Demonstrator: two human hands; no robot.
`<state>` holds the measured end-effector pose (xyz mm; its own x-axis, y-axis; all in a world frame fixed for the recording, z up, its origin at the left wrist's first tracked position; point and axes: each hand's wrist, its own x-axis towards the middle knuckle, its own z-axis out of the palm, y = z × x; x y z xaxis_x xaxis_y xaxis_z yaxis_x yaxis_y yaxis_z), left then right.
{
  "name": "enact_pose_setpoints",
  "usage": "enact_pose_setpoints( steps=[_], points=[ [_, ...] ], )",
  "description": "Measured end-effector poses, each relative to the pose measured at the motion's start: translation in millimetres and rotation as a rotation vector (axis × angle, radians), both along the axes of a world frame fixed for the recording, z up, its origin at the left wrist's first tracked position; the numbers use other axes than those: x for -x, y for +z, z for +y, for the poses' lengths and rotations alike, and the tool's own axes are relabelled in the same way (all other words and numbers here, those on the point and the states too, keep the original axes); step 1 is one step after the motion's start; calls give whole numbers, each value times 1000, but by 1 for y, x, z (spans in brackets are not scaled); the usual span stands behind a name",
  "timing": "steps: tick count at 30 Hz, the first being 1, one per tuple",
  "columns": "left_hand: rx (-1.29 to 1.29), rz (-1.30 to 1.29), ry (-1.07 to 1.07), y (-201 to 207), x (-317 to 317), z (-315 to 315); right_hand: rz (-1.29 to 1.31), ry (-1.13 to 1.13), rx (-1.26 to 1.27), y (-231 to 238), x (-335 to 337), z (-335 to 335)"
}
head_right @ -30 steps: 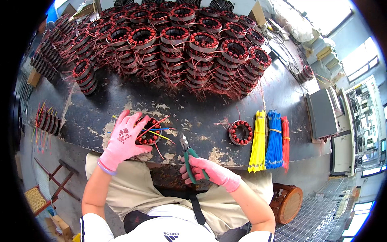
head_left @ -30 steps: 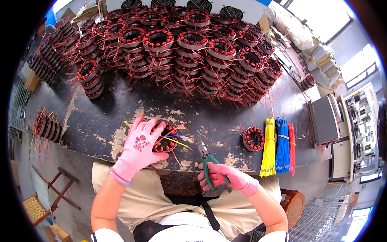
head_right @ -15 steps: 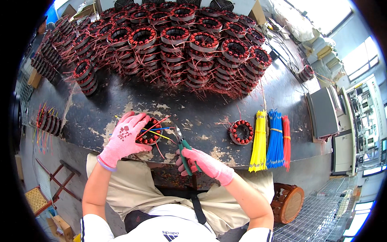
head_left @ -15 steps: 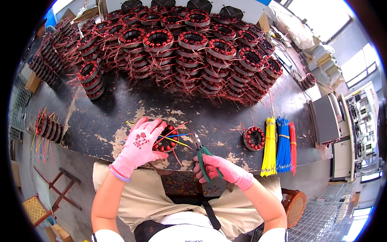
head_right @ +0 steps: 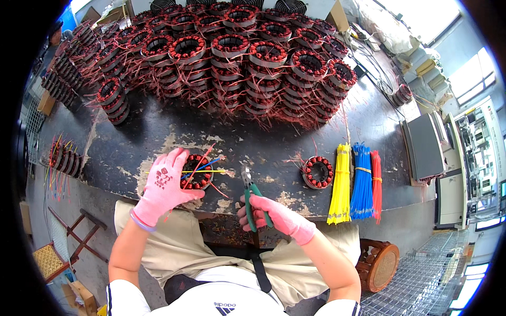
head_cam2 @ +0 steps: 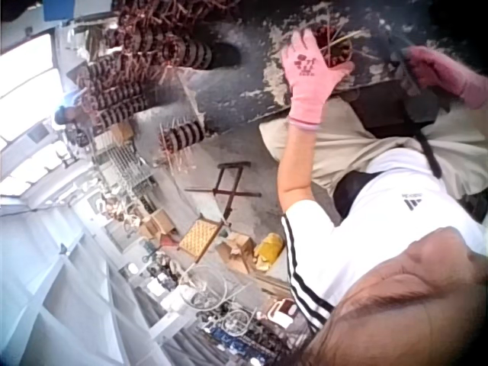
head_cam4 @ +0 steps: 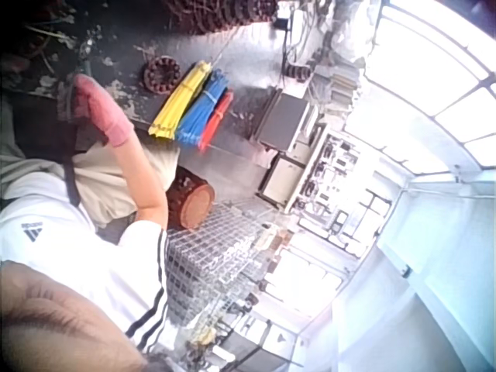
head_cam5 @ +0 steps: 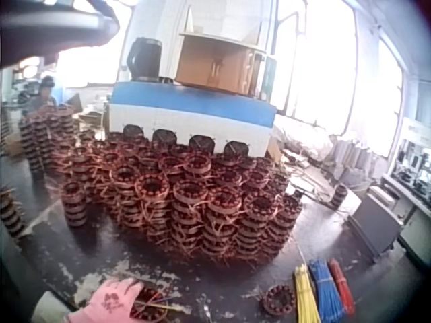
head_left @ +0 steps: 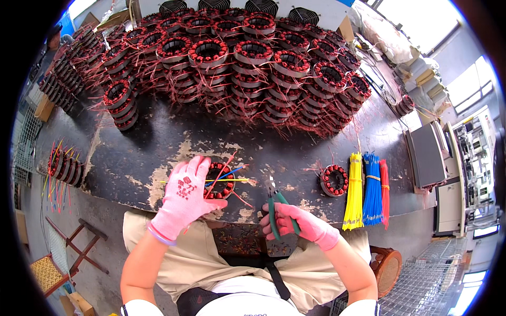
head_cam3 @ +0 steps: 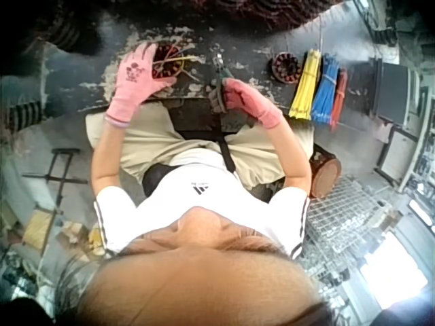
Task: The person inserts colored wires into a motor stator and secures them by hand with zip ties. They then use pliers to tighten and cut the ends of the zip ties.
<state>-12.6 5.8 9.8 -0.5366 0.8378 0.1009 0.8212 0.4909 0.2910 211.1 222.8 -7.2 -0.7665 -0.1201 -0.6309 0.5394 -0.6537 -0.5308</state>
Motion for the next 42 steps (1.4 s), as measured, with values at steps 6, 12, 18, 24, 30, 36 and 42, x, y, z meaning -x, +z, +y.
enact_pose_setpoints(
  steps=[6,12,18,24,30,36,42],
  points=[
    [-3,-78,-175,-4,13,6,-23,105,-11,10,-7,-10],
    [14,-75,-149,-4,11,8,-44,85,-30,8,1,-13],
    [-1,-75,-149,-6,11,8,-23,101,-73,6,7,-12],
    [-23,-69,-149,-8,11,7,9,105,-181,9,11,-14],
    [39,-46,-32,-4,0,11,4,74,-333,9,15,-11],
    [71,-3,146,-4,-16,12,19,35,25,0,-3,-2],
    [67,-25,174,-1,-19,16,-63,110,22,9,-8,-13]
  ],
)
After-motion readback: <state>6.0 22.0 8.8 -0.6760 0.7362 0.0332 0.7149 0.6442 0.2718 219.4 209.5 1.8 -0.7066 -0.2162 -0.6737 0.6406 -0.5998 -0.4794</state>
